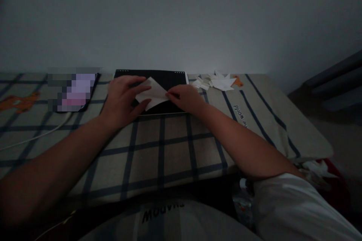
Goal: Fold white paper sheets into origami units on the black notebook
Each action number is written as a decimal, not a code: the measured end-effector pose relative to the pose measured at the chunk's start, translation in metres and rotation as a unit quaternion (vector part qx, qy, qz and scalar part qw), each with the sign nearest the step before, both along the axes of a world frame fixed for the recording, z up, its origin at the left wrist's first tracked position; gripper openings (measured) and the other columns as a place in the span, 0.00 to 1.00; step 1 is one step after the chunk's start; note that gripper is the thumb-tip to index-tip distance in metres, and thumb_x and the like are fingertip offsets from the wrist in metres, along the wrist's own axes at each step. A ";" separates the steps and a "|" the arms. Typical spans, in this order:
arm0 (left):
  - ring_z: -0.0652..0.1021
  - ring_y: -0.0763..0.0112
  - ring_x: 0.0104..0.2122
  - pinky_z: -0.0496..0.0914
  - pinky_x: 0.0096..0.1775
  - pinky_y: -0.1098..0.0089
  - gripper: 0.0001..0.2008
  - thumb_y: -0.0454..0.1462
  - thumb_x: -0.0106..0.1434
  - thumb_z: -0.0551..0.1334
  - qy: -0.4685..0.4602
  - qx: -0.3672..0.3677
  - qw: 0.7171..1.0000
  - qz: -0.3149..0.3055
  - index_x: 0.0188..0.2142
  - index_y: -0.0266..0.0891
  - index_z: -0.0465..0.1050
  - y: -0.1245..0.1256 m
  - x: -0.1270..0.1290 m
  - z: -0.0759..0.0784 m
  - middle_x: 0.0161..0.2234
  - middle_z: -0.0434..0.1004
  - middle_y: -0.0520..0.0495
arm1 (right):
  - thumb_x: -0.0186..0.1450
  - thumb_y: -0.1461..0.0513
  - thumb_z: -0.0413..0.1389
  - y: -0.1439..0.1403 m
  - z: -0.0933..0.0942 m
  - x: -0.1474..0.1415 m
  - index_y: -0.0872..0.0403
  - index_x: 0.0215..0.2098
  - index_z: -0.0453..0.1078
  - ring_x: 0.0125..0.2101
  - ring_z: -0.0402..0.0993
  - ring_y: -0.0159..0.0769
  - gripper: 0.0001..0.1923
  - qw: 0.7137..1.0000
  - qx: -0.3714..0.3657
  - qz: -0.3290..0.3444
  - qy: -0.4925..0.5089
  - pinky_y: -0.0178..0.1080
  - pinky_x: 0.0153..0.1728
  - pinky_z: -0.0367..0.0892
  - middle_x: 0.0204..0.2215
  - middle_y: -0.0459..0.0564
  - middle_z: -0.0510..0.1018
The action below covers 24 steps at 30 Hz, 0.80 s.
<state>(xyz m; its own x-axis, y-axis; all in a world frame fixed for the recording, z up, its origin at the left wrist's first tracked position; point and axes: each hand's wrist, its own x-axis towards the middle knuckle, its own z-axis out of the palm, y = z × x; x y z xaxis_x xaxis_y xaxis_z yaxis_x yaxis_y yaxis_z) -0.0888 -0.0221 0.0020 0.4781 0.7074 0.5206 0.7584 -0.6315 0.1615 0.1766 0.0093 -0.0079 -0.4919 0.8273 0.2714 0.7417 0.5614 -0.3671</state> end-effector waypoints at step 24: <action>0.61 0.45 0.79 0.57 0.77 0.45 0.34 0.52 0.80 0.57 0.170 -0.166 0.962 -0.131 0.77 0.37 0.66 0.011 -0.002 -0.020 0.80 0.57 0.32 | 0.67 0.64 0.65 0.009 -0.011 0.004 0.57 0.67 0.76 0.50 0.82 0.52 0.29 0.995 -0.013 -0.090 0.030 0.52 0.53 0.76 0.51 0.61 0.86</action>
<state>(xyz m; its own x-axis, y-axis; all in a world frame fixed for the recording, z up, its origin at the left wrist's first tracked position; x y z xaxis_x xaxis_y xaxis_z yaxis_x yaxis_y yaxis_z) -0.0908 -0.0107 -0.0180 0.7656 0.6396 0.0686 0.6249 -0.7648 0.1567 0.1810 0.0183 -0.0191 -0.3192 0.9074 0.2733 0.8057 0.4117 -0.4259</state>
